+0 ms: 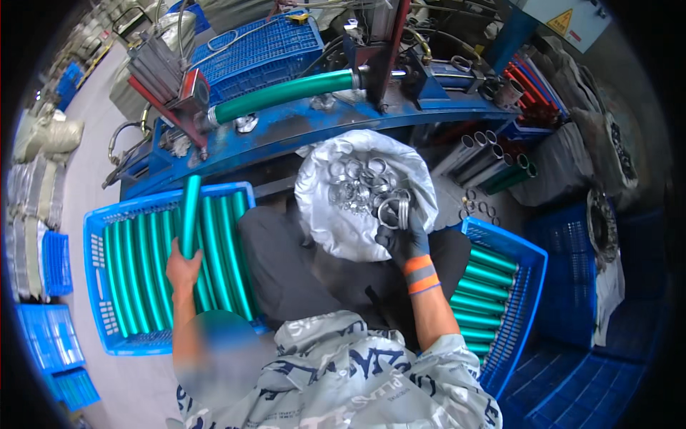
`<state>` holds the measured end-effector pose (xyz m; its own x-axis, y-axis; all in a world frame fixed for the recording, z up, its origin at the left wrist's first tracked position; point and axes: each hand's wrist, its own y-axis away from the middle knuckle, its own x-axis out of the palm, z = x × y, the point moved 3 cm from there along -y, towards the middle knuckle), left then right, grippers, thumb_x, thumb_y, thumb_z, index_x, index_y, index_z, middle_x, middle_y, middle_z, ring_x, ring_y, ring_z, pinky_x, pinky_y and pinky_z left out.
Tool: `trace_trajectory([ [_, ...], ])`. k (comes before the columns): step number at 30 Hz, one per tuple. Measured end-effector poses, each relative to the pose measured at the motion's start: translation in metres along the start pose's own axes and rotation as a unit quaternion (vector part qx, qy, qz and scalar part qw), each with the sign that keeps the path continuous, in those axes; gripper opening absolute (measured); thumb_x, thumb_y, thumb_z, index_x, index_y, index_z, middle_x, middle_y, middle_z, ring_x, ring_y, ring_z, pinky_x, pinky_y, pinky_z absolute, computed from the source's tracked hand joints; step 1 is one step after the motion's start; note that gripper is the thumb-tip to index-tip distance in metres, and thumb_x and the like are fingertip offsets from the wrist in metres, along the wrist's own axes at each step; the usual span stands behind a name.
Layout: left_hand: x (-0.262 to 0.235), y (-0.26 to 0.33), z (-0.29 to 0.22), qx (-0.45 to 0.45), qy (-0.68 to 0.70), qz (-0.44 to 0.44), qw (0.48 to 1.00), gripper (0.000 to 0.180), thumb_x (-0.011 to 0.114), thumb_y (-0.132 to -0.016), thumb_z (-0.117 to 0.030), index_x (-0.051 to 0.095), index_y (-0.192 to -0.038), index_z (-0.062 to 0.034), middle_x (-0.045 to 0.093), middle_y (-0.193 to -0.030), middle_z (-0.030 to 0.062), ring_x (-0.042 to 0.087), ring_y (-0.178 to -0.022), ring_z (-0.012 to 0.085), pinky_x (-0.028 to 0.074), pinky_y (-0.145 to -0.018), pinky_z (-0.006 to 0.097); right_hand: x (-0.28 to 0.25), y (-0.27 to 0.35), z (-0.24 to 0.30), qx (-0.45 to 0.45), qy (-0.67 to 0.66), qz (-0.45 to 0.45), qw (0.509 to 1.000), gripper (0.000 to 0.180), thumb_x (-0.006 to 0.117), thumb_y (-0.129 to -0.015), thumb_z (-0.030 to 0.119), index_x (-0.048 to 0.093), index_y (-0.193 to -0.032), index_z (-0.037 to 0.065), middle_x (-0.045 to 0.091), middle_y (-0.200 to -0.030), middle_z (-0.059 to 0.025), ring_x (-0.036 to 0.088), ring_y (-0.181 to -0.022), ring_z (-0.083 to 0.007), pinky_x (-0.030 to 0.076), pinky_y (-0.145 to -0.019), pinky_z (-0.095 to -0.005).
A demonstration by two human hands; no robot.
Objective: Assembling metal rings and caps onto green industrial tubes using a press machine.
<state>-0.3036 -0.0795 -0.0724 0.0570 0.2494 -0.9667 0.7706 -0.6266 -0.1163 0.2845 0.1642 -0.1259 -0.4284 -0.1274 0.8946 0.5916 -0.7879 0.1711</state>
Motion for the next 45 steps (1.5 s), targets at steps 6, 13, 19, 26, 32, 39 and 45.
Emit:
trace_trajectory([
  [6, -0.093, 0.058, -0.184, 0.243, 0.095, 0.063, 0.963, 0.066, 0.087, -0.081, -0.016, 0.069, -0.144, -0.009, 0.082, -0.118, 0.0216, 0.08, -0.109, 0.0447, 0.064, -0.094, 0.051, 0.065, 0.024, -0.007, -0.012, -0.032, 0.036, 0.999, 0.077, 0.078, -0.107, 0.05, 0.052, -0.17, 0.014, 0.075, -0.148, -0.018, 0.078, -0.123, -0.0435, 0.07, -0.094, -0.0555],
  [13, -0.152, 0.091, -0.264, 0.405, 0.138, 0.104, 0.898, 0.06, 0.088, -0.077, -0.01, 0.073, -0.135, -0.0109, 0.079, -0.112, 0.0135, 0.078, -0.101, 0.0391, 0.063, -0.089, 0.048, 0.1, 0.025, 0.017, -0.129, 0.511, 0.046, 0.848, 0.102, 0.101, -0.088, 0.031, 0.051, -0.169, -0.005, 0.066, -0.163, -0.0169, 0.067, -0.143, -0.0255, 0.055, -0.118, -0.0413],
  [19, -0.15, 0.096, -0.261, 0.451, 0.084, 0.132, 0.879, 0.065, 0.088, -0.069, -0.007, 0.075, -0.132, -0.0135, 0.072, -0.102, 0.0116, 0.073, -0.097, 0.0371, 0.06, -0.084, 0.05, 0.115, 0.031, 0.012, -0.127, 0.297, 0.081, 0.943, 0.117, 0.096, -0.087, 0.008, 0.028, -0.181, -0.003, 0.062, -0.165, -0.019, 0.064, -0.148, -0.0291, 0.051, -0.125, -0.0439],
  [26, -0.139, 0.1, -0.255, 0.461, 0.076, 0.136, 0.873, 0.067, 0.088, -0.069, -0.006, 0.076, -0.134, -0.0138, 0.072, -0.104, 0.0106, 0.073, -0.098, 0.0369, 0.059, -0.086, 0.05, 0.109, 0.03, 0.005, -0.092, 0.328, 0.088, 0.936, 0.093, 0.091, -0.092, 0.008, 0.047, -0.173, -0.006, 0.066, -0.162, -0.0194, 0.067, -0.144, -0.0276, 0.053, -0.123, -0.0424],
  [32, -0.124, 0.106, -0.255, 0.46, 0.09, 0.113, 0.876, 0.068, 0.087, -0.069, -0.007, 0.075, -0.136, -0.0116, 0.073, -0.106, 0.0113, 0.073, -0.099, 0.0382, 0.059, -0.087, 0.05, 0.108, 0.028, 0.004, -0.102, 0.363, 0.049, 0.925, 0.08, 0.079, -0.1, 0.001, 0.047, -0.174, -0.006, 0.073, -0.15, -0.0162, 0.072, -0.129, -0.0215, 0.058, -0.113, -0.0366],
  [39, -0.111, 0.106, -0.245, 0.288, 0.325, 0.121, 0.892, 0.063, 0.089, -0.084, -0.011, 0.07, -0.143, -0.005, 0.078, -0.12, 0.011, 0.075, -0.108, 0.0232, 0.058, -0.098, 0.038, 0.059, -0.004, 0.011, 0.018, 0.404, -0.143, 0.903, 0.048, 0.074, -0.112, 0.037, 0.076, -0.141, -0.001, 0.081, -0.127, -0.0179, 0.079, -0.116, -0.0253, 0.063, -0.096, -0.0369],
  [45, -0.085, 0.114, -0.216, 0.067, 0.685, 0.182, 0.702, 0.067, 0.084, -0.101, -0.034, 0.06, -0.153, 0.0019, 0.076, -0.137, 0.0175, 0.074, -0.124, 0.0276, 0.056, -0.113, 0.045, 0.055, 0.021, -0.022, 0.032, 0.125, -0.074, 0.989, 0.058, 0.083, -0.107, 0.05, 0.076, -0.14, 0.003, 0.076, -0.141, -0.014, 0.076, -0.131, -0.0412, 0.064, -0.101, -0.0497],
])
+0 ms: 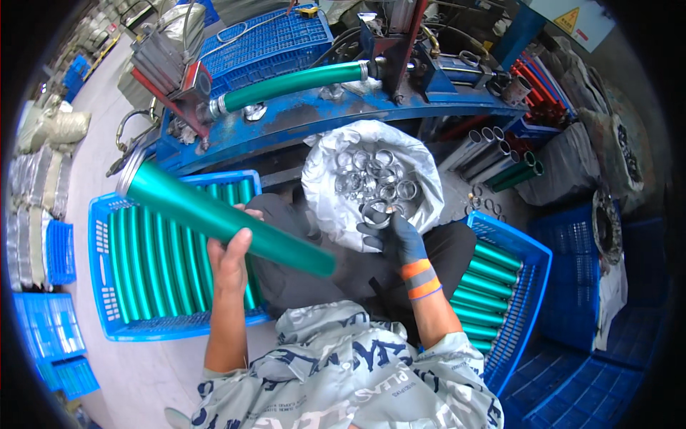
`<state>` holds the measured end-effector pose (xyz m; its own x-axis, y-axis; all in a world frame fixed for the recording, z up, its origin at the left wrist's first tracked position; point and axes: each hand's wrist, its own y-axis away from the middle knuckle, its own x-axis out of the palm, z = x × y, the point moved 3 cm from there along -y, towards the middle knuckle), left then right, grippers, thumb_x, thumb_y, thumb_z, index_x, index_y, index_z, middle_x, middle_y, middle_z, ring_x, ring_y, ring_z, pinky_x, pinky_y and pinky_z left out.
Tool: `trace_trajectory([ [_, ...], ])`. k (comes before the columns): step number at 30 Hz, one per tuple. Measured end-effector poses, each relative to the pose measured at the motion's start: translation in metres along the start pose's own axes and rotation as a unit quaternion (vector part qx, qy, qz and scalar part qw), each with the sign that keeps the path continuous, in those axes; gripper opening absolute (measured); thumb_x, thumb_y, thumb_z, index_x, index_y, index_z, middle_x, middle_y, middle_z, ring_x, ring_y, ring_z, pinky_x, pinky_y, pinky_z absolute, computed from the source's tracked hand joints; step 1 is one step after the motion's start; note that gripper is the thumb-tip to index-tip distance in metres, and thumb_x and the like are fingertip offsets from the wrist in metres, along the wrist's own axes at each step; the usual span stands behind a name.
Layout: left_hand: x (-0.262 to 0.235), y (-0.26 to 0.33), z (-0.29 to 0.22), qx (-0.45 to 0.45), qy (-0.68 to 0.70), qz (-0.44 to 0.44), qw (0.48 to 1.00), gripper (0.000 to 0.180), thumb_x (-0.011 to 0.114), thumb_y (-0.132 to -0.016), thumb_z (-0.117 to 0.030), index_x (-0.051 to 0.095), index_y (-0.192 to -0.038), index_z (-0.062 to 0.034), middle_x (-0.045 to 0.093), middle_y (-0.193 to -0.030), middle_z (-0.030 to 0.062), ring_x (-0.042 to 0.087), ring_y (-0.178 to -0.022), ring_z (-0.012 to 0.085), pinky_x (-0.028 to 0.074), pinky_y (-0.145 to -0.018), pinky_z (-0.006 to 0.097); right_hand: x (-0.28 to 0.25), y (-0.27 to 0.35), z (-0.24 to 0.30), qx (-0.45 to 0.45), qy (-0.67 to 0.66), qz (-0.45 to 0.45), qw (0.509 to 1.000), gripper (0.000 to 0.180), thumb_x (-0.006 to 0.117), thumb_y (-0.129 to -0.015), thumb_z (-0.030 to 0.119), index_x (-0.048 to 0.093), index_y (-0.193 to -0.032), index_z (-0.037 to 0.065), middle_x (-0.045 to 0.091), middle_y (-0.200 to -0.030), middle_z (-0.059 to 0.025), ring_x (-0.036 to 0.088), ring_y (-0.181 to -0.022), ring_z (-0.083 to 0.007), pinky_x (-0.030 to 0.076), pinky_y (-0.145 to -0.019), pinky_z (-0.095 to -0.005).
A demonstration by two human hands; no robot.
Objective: Assembling metal rings and caps onto green industrial tubes using a press machine.
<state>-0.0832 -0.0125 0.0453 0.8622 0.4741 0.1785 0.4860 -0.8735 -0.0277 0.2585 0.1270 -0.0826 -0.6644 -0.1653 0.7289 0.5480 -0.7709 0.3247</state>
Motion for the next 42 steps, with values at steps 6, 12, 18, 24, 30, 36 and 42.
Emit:
trace_trajectory([
  [6, -0.001, 0.018, 0.03, -0.083, 0.277, -0.044, 0.956, 0.051, 0.07, -0.117, -0.044, 0.07, -0.147, -0.0027, 0.072, -0.153, 0.0206, 0.074, -0.137, 0.0303, 0.065, -0.114, 0.048, 0.033, 0.016, 0.006, -0.062, -0.045, 0.093, 0.993, 0.062, 0.087, -0.105, 0.035, 0.065, -0.155, 0.006, 0.073, -0.15, -0.0119, 0.075, -0.133, -0.0353, 0.065, -0.108, -0.0511],
  [12, 0.009, 0.025, 0.045, -0.077, 0.257, -0.077, 0.96, 0.05, 0.069, -0.117, -0.043, 0.071, -0.146, -0.0026, 0.073, -0.153, 0.0211, 0.075, -0.137, 0.0309, 0.064, -0.116, 0.049, 0.051, 0.018, 0.014, -0.135, 0.047, 0.084, 0.986, 0.073, 0.087, -0.089, -0.005, 0.063, -0.158, -0.001, 0.074, -0.149, -0.0153, 0.076, -0.128, -0.0219, 0.062, -0.113, -0.0368],
  [18, 0.007, 0.024, 0.045, -0.063, 0.241, -0.071, 0.966, 0.047, 0.07, -0.117, -0.042, 0.072, -0.145, -0.0042, 0.072, -0.153, 0.0201, 0.074, -0.138, 0.0303, 0.063, -0.117, 0.048, 0.056, 0.021, 0.026, -0.151, 0.141, 0.061, 0.977, 0.089, 0.089, -0.089, -0.006, 0.051, -0.17, -0.007, 0.075, -0.148, -0.0153, 0.076, -0.126, -0.0213, 0.063, -0.111, -0.0378],
  [24, 0.006, 0.02, 0.056, -0.06, 0.215, -0.085, 0.971, 0.047, 0.072, -0.115, -0.043, 0.073, -0.144, -0.0055, 0.073, -0.151, 0.0181, 0.076, -0.135, 0.0298, 0.063, -0.118, 0.049, 0.065, 0.014, 0.03, -0.09, 0.177, 0.048, 0.979, 0.083, 0.084, -0.092, -0.007, 0.053, -0.17, -0.005, 0.077, -0.143, -0.0124, 0.076, -0.122, -0.0181, 0.063, -0.107, -0.0345],
  [30, -0.005, 0.004, 0.059, -0.068, 0.278, -0.1, 0.953, 0.057, 0.073, -0.114, -0.049, 0.066, -0.149, -0.0045, 0.071, -0.152, 0.0174, 0.07, -0.142, 0.0305, 0.058, -0.123, 0.048, 0.075, -0.02, 0.043, -0.164, 0.154, 0.158, 0.962, 0.082, 0.086, -0.095, 0.0, 0.054, -0.17, -0.004, 0.069, -0.158, -0.0136, 0.068, -0.139, -0.0206, 0.055, -0.12, -0.038],
  [36, -0.024, -0.013, 0.064, -0.074, 0.354, -0.124, 0.924, 0.068, 0.077, -0.11, -0.057, 0.063, -0.15, -0.0038, 0.069, -0.151, 0.0113, 0.068, -0.14, 0.0269, 0.058, -0.121, 0.045, 0.103, -0.161, 0.102, -0.309, 0.437, 0.077, 0.841, 0.066, 0.077, -0.109, 0.024, 0.057, -0.167, -0.001, 0.063, -0.167, -0.0197, 0.061, -0.153, -0.0324, 0.046, -0.129, -0.0435],
  [42, -0.051, -0.022, 0.071, -0.044, 0.337, -0.128, 0.932, 0.062, 0.068, -0.116, -0.053, 0.061, -0.155, -0.0039, 0.064, -0.159, 0.0114, 0.057, -0.153, 0.0271, 0.051, -0.125, 0.046, 0.164, -0.323, 0.113, -0.412, 0.779, -0.019, 0.472, 0.074, 0.082, -0.097, 0.027, 0.058, -0.166, 0.015, 0.06, -0.167, -0.0191, 0.054, -0.156, -0.0436, 0.043, -0.129, -0.0559],
])
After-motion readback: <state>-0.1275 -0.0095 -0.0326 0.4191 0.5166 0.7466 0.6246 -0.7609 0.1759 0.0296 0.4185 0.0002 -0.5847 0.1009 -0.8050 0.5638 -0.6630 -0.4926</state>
